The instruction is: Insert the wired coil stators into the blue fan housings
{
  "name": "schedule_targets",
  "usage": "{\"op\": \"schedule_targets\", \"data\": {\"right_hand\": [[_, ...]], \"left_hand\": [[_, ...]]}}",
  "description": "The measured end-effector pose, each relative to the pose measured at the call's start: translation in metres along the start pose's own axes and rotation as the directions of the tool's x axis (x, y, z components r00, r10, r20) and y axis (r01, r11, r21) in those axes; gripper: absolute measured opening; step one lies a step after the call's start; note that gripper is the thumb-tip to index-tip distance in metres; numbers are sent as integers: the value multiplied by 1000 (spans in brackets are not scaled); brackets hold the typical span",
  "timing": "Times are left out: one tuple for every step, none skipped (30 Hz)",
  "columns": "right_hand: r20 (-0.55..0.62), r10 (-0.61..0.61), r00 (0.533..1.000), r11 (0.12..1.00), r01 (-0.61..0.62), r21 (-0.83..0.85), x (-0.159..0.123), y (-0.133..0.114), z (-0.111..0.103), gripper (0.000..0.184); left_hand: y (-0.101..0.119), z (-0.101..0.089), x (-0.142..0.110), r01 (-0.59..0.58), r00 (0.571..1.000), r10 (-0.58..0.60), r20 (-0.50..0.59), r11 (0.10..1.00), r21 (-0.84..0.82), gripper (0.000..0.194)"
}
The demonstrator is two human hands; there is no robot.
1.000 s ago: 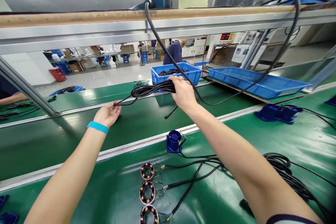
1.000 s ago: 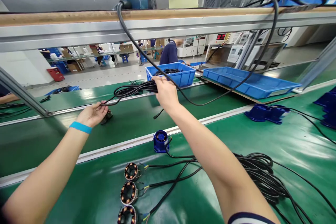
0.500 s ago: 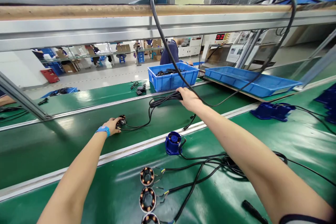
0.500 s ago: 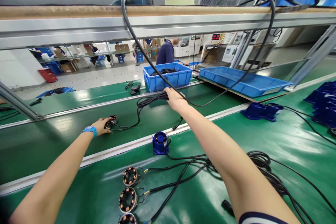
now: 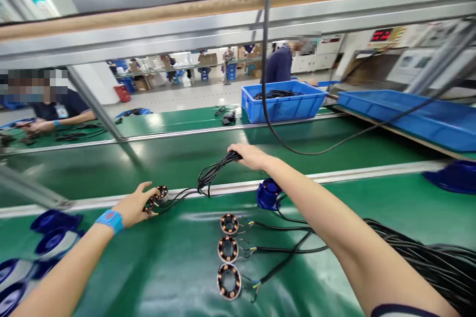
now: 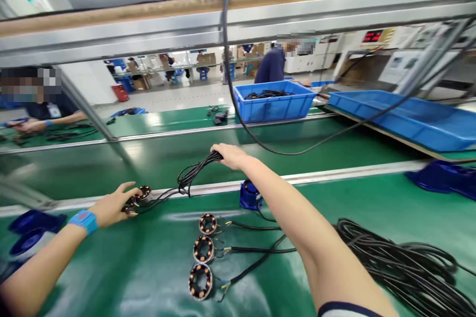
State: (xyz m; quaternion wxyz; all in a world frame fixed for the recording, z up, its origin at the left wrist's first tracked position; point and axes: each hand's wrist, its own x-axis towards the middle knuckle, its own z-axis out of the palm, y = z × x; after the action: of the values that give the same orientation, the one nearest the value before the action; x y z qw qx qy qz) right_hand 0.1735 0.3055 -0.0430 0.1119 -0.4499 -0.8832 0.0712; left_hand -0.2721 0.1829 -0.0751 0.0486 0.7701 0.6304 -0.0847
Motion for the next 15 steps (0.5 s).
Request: {"op": "schedule_targets", "data": {"right_hand": [[23, -36, 999, 999, 36, 15, 6, -17, 13, 34], [52, -66, 996, 998, 65, 23, 10, -33, 26, 32], [88, -87, 992, 996, 86, 24, 12, -47, 37, 31], [122, -99, 988, 995, 98, 16, 12, -60, 47, 33], [152, -106, 983, 994, 106, 4, 8, -71, 54, 39], [171, -109, 979, 994, 112, -10, 2, -80, 58, 51], [176, -113, 978, 993, 119, -23, -6, -87, 60, 65], [167, -116, 979, 991, 125, -40, -18, -92, 60, 77], [135, -124, 983, 990, 131, -46, -31, -96, 57, 83], [81, -138, 987, 990, 141, -28, -46, -97, 54, 79], [18, -153, 988, 988, 152, 16, -61, -97, 50, 66], [-50, -159, 986, 984, 162, 78, -74, -95, 46, 47], [-104, -153, 983, 975, 167, 144, -85, -92, 43, 30], [-140, -133, 981, 967, 160, 197, -92, -88, 41, 21], [-147, -99, 984, 966, 130, 224, -93, -84, 40, 19]], "left_hand": [[-2, 4, -14, 13, 1000, -13, 9, 1000, -7, 58], [-2, 8, -25, 28, 1000, -28, 15, 1000, -15, 59], [-1, 11, -34, 45, 999, -45, 20, 999, -24, 59], [1, 14, -41, 65, 998, -65, 23, 997, -32, 59], [2, 16, -47, 89, 996, -88, 24, 995, -39, 61], [3, 16, -54, 114, 993, -113, 23, 992, -46, 66], [2, 14, -61, 140, 990, -139, 23, 989, -52, 74], [0, 10, -71, 169, 986, -168, 23, 984, -59, 85], [-5, 5, -82, 197, 980, -197, 8, 978, -64, 95], [-12, -1, -96, 227, 973, -229, -31, 972, -64, 100], [-21, -8, -112, 266, 958, -270, -91, 962, -53, 99], [-31, -14, -130, 318, 934, -320, -159, 947, -34, 91], [-42, -19, -149, 382, 900, -375, -220, 924, -10, 80], [-52, -22, -167, 452, 862, -434, -262, 892, 13, 71], [-61, -22, -185, 521, 824, -493, -280, 853, 31, 65]]}}
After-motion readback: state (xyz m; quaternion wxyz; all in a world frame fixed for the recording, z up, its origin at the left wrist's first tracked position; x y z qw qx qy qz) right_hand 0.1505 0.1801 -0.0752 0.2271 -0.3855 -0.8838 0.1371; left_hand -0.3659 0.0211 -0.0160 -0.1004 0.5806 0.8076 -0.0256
